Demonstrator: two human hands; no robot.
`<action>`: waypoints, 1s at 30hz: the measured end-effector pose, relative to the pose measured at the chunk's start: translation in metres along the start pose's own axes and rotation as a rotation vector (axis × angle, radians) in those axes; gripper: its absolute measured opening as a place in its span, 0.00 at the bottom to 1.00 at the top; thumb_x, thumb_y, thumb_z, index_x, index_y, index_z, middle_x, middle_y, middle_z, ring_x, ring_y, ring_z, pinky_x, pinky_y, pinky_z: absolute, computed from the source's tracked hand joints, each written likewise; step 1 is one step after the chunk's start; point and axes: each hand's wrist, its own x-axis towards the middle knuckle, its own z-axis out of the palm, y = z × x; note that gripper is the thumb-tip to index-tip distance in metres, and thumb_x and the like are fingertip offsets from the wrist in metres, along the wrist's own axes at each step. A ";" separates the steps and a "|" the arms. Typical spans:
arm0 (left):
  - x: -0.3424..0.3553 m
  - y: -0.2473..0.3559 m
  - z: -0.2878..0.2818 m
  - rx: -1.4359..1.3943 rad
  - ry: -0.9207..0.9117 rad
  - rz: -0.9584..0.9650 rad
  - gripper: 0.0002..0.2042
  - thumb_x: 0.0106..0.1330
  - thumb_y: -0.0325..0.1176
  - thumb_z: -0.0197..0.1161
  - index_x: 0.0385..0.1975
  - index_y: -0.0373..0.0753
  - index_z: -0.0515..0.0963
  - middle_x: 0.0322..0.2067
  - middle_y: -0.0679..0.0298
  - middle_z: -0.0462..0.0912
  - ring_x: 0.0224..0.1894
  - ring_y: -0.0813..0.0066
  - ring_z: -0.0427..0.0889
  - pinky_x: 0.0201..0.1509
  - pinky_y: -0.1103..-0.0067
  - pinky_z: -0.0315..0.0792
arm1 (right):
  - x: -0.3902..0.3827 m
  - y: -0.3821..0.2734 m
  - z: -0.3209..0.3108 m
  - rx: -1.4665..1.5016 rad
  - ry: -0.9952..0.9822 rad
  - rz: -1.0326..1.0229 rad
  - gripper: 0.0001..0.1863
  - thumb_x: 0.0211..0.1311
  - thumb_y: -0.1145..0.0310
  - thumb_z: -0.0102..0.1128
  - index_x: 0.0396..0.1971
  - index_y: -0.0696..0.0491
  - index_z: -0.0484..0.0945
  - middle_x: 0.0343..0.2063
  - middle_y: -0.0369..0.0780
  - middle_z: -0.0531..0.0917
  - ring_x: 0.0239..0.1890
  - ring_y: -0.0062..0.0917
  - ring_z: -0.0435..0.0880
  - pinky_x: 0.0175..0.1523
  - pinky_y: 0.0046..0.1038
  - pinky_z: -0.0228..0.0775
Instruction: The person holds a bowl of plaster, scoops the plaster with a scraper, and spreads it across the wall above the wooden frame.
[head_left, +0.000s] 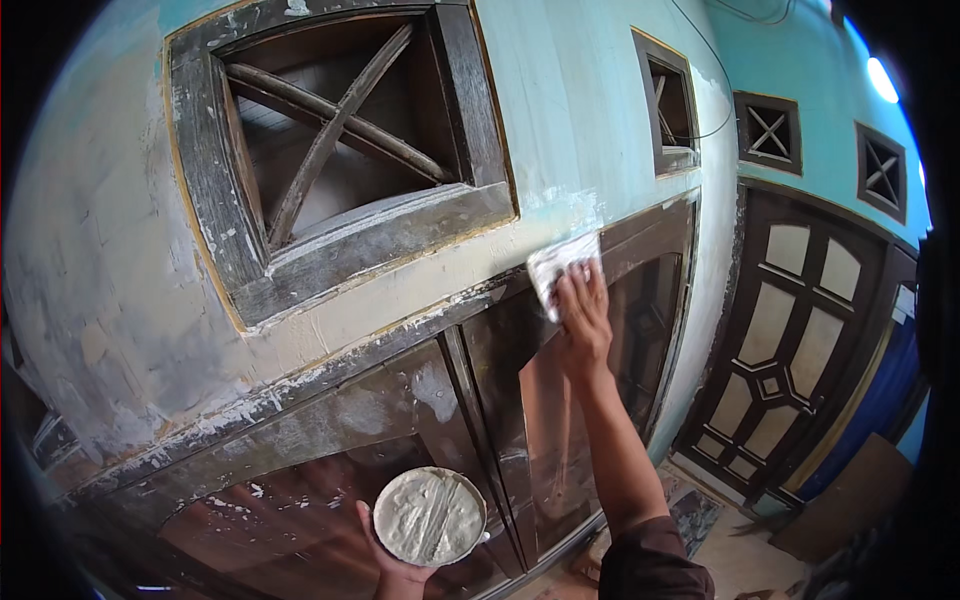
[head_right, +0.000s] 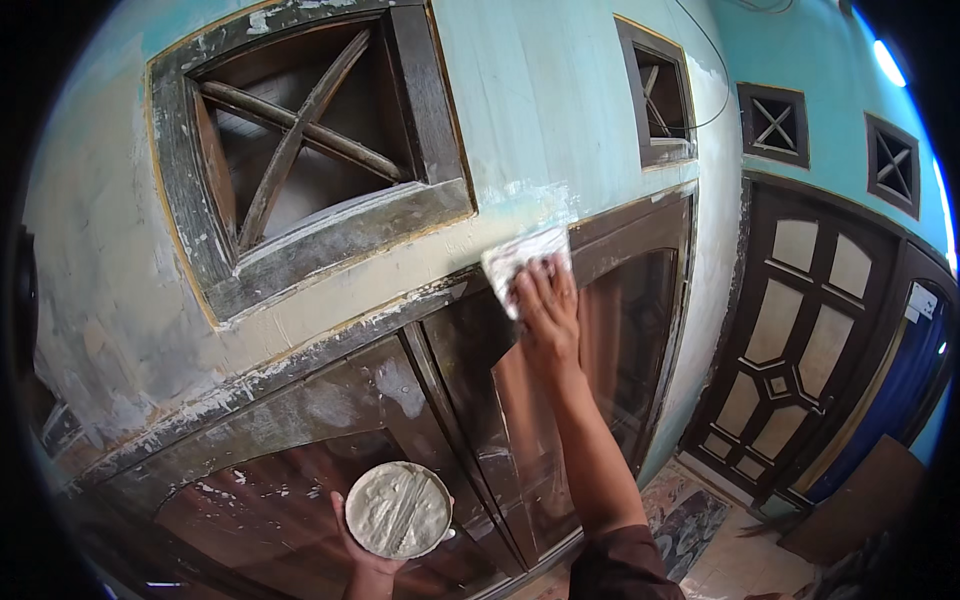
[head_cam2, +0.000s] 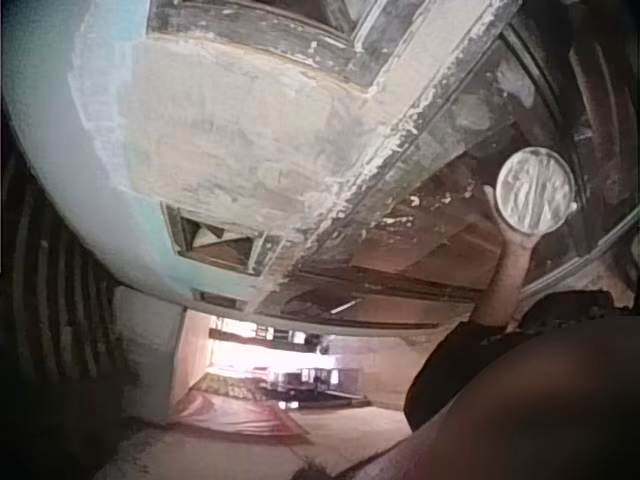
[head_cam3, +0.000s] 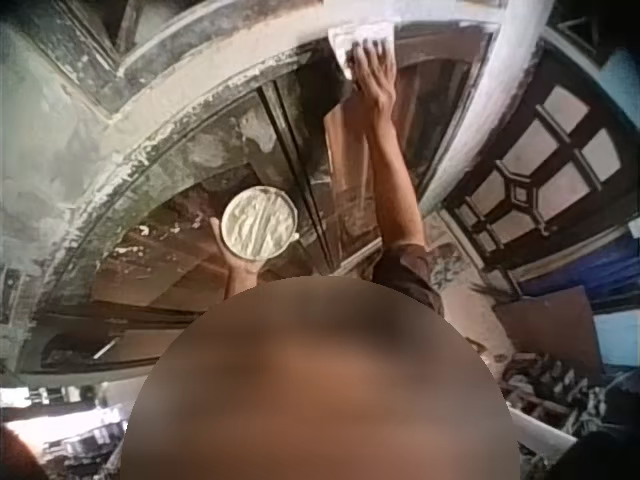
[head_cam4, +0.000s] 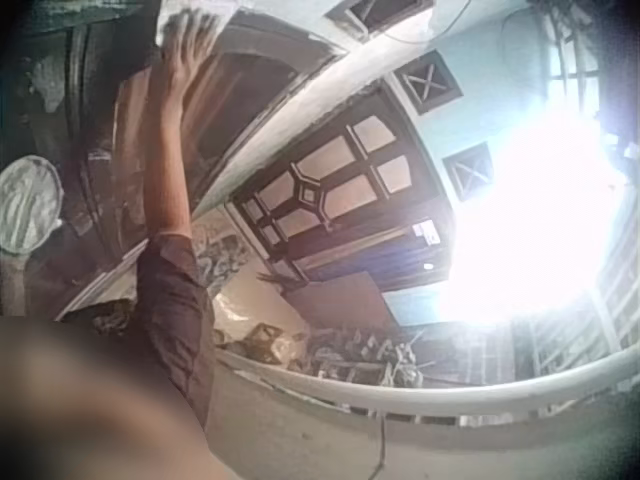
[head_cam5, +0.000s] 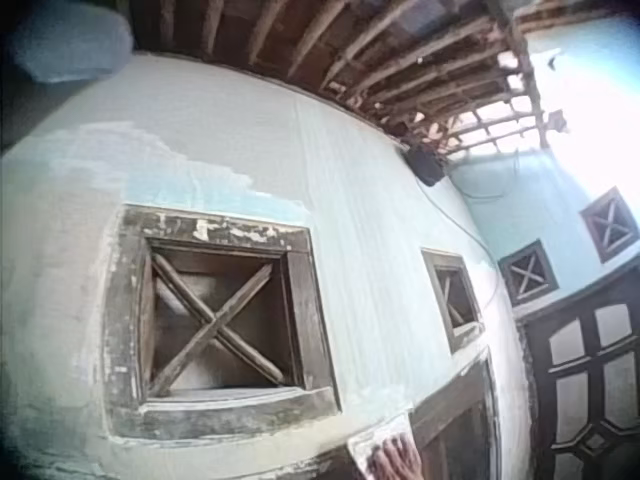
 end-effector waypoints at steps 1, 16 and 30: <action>0.002 0.000 -0.003 0.004 0.012 -0.005 0.47 0.64 0.74 0.40 0.68 0.35 0.63 0.68 0.45 0.62 0.69 0.36 0.60 0.70 0.41 0.53 | 0.013 0.002 -0.002 -0.019 0.037 0.013 0.22 0.60 0.82 0.57 0.56 0.60 0.77 0.58 0.52 0.78 0.67 0.55 0.67 0.69 0.53 0.57; 0.002 -0.005 -0.010 -0.002 0.041 -0.063 0.47 0.62 0.75 0.41 0.68 0.38 0.64 0.69 0.45 0.62 0.69 0.34 0.60 0.69 0.38 0.53 | 0.035 0.018 0.003 -0.064 -0.019 0.047 0.29 0.53 0.90 0.50 0.57 0.58 0.76 0.61 0.49 0.76 0.70 0.51 0.64 0.72 0.49 0.53; 0.002 -0.004 -0.004 -0.065 0.009 -0.045 0.46 0.64 0.74 0.41 0.68 0.36 0.64 0.68 0.46 0.63 0.69 0.38 0.61 0.70 0.42 0.53 | 0.044 0.009 0.004 -0.034 -0.111 0.071 0.27 0.54 0.89 0.53 0.56 0.59 0.78 0.60 0.48 0.77 0.69 0.50 0.65 0.72 0.47 0.56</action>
